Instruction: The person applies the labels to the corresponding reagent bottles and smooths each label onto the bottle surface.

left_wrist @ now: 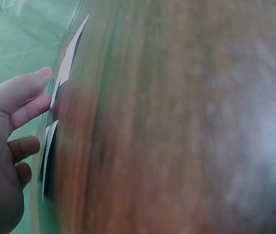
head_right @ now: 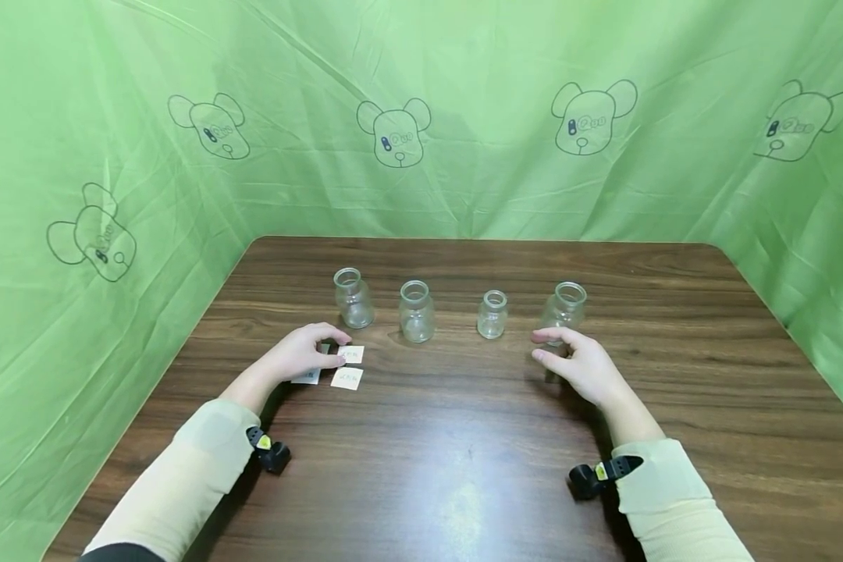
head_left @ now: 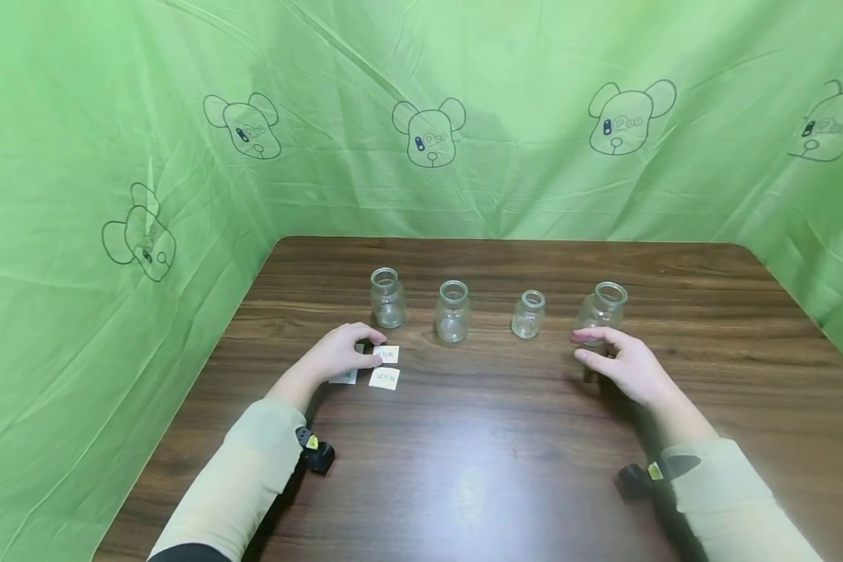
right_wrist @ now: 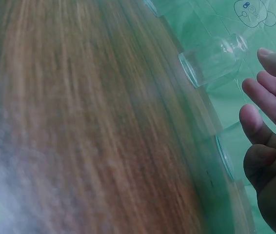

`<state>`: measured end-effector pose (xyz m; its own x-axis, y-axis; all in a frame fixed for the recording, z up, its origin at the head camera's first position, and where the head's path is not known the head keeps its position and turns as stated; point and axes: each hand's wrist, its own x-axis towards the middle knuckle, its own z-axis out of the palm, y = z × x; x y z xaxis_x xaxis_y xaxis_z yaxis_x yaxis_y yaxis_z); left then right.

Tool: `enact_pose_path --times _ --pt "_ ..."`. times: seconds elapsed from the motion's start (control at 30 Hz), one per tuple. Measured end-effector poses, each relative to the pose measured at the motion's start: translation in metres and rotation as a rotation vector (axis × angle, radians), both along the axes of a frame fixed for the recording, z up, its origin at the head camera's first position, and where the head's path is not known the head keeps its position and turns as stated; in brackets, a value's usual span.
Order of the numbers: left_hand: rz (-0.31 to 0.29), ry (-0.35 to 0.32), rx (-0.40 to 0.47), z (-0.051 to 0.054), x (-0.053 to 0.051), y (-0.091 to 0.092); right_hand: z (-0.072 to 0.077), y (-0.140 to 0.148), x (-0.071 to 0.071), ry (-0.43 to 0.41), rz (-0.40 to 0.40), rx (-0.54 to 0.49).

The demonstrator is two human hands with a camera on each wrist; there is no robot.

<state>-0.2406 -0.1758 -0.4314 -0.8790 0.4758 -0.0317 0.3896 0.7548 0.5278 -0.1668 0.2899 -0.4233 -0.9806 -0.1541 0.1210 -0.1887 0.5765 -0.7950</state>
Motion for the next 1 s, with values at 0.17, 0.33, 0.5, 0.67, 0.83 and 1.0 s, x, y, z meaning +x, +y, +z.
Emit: enact_pose_path --times 0.17,0.33,0.5,0.67,0.83,1.0 --pt "-0.032 0.020 -0.061 0.0007 0.0018 -0.0012 -0.0003 -0.0007 0.0015 -0.004 -0.004 0.014" --pt "-0.038 0.041 -0.070 -0.0006 0.0024 -0.0014 0.0003 -0.0003 0.0022 -0.001 -0.006 0.031" --pt "-0.039 0.015 -0.066 0.0014 0.0024 -0.0021 0.0013 0.0010 0.0014 0.010 -0.002 0.037" --pt "-0.076 0.016 -0.103 0.0031 0.0030 -0.0009 0.0022 0.0011 0.0015 0.007 0.003 0.018" --pt "-0.070 -0.012 -0.093 0.0041 0.0042 -0.0016 0.0028 -0.0003 0.0014 0.011 0.007 0.029" --pt "-0.058 -0.006 -0.062 0.0035 0.0034 -0.0012 0.0030 -0.0014 0.0017 0.017 -0.002 0.035"
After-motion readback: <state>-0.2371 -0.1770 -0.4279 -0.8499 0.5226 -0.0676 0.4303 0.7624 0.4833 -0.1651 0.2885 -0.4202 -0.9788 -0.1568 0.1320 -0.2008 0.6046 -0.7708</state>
